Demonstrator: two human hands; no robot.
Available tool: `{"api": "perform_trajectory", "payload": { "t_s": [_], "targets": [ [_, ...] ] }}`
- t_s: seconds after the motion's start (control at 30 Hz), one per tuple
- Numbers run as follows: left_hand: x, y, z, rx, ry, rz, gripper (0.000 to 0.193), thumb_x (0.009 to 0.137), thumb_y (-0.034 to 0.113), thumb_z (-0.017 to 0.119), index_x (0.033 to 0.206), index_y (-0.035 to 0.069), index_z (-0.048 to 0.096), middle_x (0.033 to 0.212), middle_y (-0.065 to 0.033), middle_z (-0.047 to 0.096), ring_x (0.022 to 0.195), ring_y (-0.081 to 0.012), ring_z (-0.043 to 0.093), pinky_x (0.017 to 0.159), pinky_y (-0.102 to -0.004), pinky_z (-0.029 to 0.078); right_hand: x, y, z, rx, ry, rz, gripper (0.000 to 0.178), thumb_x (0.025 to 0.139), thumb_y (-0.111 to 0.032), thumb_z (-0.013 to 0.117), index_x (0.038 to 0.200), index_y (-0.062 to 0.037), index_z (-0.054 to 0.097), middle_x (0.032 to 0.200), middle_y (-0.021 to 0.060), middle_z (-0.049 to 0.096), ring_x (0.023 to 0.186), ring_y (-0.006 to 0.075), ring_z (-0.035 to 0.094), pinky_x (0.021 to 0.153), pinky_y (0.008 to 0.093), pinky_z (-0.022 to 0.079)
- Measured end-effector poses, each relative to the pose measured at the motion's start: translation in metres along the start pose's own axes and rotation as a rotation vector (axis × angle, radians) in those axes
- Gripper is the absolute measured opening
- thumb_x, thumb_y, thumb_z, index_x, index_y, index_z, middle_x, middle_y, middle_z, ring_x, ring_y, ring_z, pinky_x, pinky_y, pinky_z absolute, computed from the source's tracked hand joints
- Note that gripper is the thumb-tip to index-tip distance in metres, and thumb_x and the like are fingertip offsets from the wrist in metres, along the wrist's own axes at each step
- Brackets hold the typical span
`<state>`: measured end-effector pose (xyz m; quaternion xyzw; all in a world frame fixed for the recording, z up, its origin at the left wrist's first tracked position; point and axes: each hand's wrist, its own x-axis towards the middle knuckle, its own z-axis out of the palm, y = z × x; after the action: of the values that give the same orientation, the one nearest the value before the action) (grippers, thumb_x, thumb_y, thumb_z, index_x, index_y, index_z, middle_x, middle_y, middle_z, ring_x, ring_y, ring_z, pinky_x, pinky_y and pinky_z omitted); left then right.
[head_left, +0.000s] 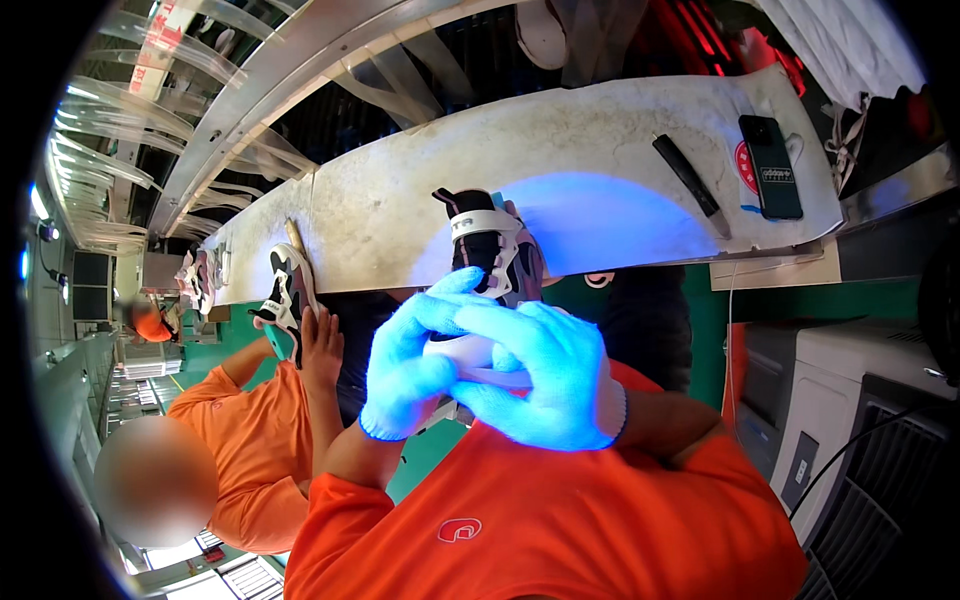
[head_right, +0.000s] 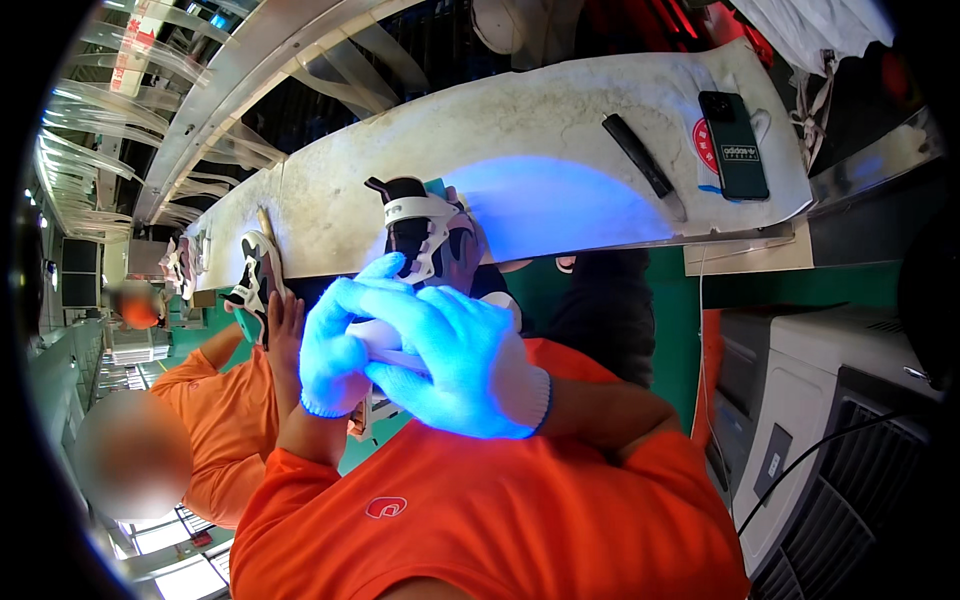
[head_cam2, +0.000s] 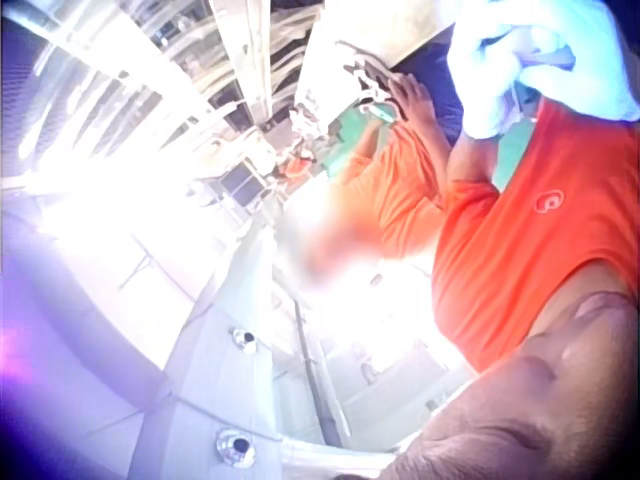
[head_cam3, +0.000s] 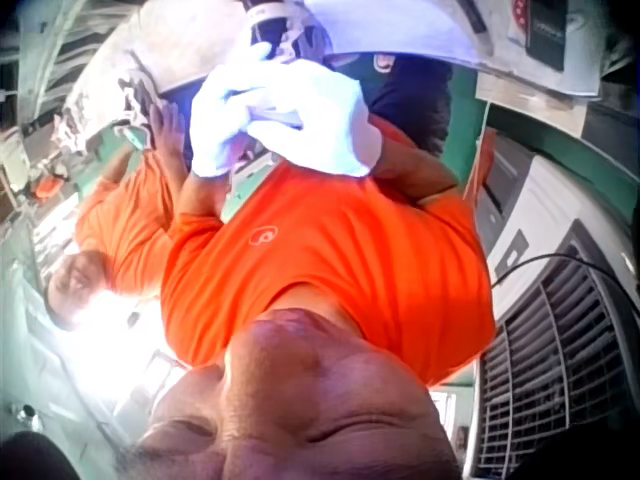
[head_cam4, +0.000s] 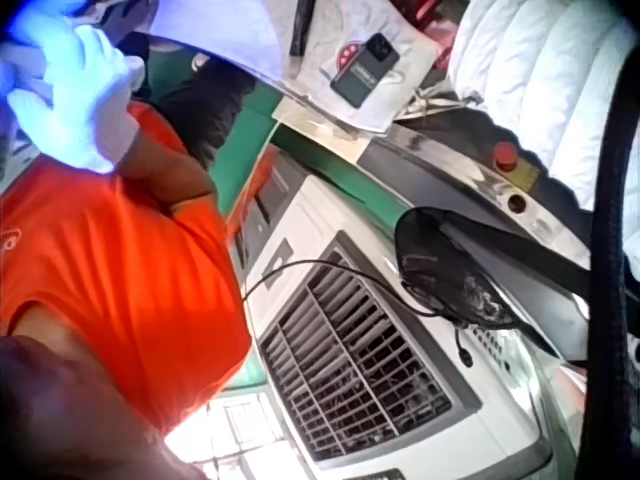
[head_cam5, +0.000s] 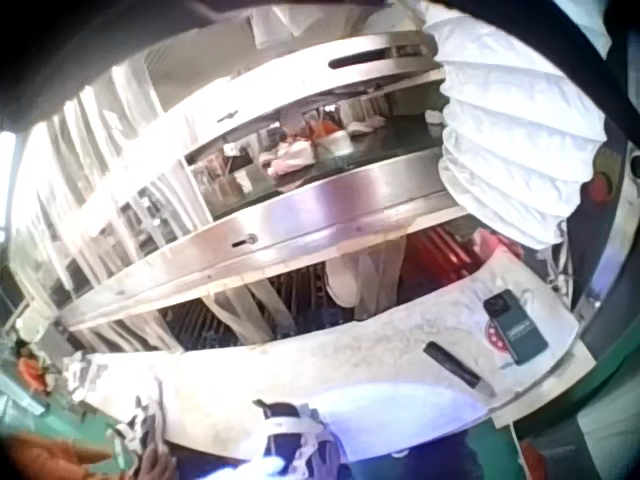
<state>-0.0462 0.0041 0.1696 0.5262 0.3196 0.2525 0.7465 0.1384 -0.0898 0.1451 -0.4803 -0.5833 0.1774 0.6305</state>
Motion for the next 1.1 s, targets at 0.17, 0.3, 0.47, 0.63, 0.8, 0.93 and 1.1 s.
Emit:
{"api": "perform_trajectory", "payload": {
  "t_s": [0.17, 0.3, 0.47, 0.63, 0.8, 0.93, 1.1],
  "targets": [
    [0.001, 0.014, 0.011, -0.133, 0.024, -0.092, 0.032, 0.085, 0.017, 0.078, 0.109, -0.004, 0.076, 0.137, -0.0225, 0.073, 0.147, -0.0359, 0.059, 0.121, -0.0510, 0.051, -0.002, -0.001, 0.000, -0.024, 0.058, -0.034, 0.068, 0.080, -0.016, 0.095, 0.144, -0.0066, 0.071, 0.093, 0.0054, 0.071, 0.076, 0.0254, 0.070, 0.066, 0.0375, 0.056],
    [0.009, 0.004, -0.005, 0.045, 0.078, 0.041, 0.027, 0.092, 0.021, 0.077, 0.106, -0.002, 0.076, 0.120, -0.0220, 0.078, 0.144, -0.0356, 0.060, 0.117, -0.0522, 0.053, -0.012, 0.000, 0.016, -0.049, 0.114, -0.059, 0.071, 0.078, -0.020, 0.096, 0.144, -0.0087, 0.072, 0.091, 0.0060, 0.069, 0.071, 0.0264, 0.065, 0.066, 0.0391, 0.053],
    [0.010, 0.001, 0.001, 0.206, -0.045, 0.195, 0.060, 0.077, 0.033, 0.099, 0.121, -0.002, 0.077, 0.149, -0.0243, 0.069, 0.146, -0.0342, 0.060, 0.123, -0.0505, 0.046, -0.001, 0.001, 0.005, -0.059, 0.127, -0.043, 0.070, 0.083, -0.024, 0.096, 0.145, -0.0068, 0.069, 0.091, 0.0095, 0.068, 0.071, 0.0282, 0.065, 0.064, 0.0420, 0.054],
    [0.018, -0.009, -0.018, 0.308, -0.154, 0.311, 0.069, 0.064, 0.014, 0.105, 0.125, -0.001, 0.076, 0.150, -0.0232, 0.068, 0.132, -0.0315, 0.070, 0.116, -0.0475, 0.053, -0.007, -0.002, -0.002, -0.212, 0.100, 0.001, 0.065, 0.088, -0.030, 0.096, 0.143, -0.0079, 0.070, 0.092, 0.0108, 0.069, 0.073, 0.0293, 0.067, 0.066, 0.0420, 0.057],
    [0.029, 0.005, -0.012, 0.325, -0.186, 0.315, 0.062, 0.068, 0.011, 0.104, 0.122, 0.000, 0.076, 0.135, -0.0197, 0.075, 0.126, -0.0312, 0.072, 0.110, -0.0465, 0.055, 0.005, 0.012, -0.008, -0.098, 0.121, 0.048, 0.075, 0.078, -0.033, 0.102, 0.141, -0.0099, 0.070, 0.096, 0.0110, 0.071, 0.077, 0.0315, 0.071, 0.065, 0.0412, 0.059],
    [0.042, 0.013, -0.012, 0.349, -0.196, 0.332, 0.064, 0.069, 0.024, 0.106, 0.119, 0.002, 0.073, 0.126, -0.0169, 0.076, 0.122, -0.0318, 0.072, 0.106, -0.0463, 0.056, 0.015, 0.023, -0.008, -0.074, 0.128, 0.054, 0.074, 0.072, -0.034, 0.105, 0.133, -0.0106, 0.071, 0.100, 0.0113, 0.072, 0.082, 0.0326, 0.075, 0.069, 0.0416, 0.061],
    [0.053, 0.015, -0.025, 0.378, -0.226, 0.369, 0.065, 0.067, 0.026, 0.107, 0.117, 0.003, 0.072, 0.120, -0.0165, 0.078, 0.120, -0.0333, 0.072, 0.106, -0.0481, 0.055, 0.026, 0.025, -0.006, -0.076, 0.098, 0.107, 0.072, 0.071, -0.032, 0.105, 0.130, -0.0114, 0.070, 0.103, 0.0107, 0.072, 0.088, 0.0326, 0.076, 0.074, 0.0433, 0.063]
  ]
}}
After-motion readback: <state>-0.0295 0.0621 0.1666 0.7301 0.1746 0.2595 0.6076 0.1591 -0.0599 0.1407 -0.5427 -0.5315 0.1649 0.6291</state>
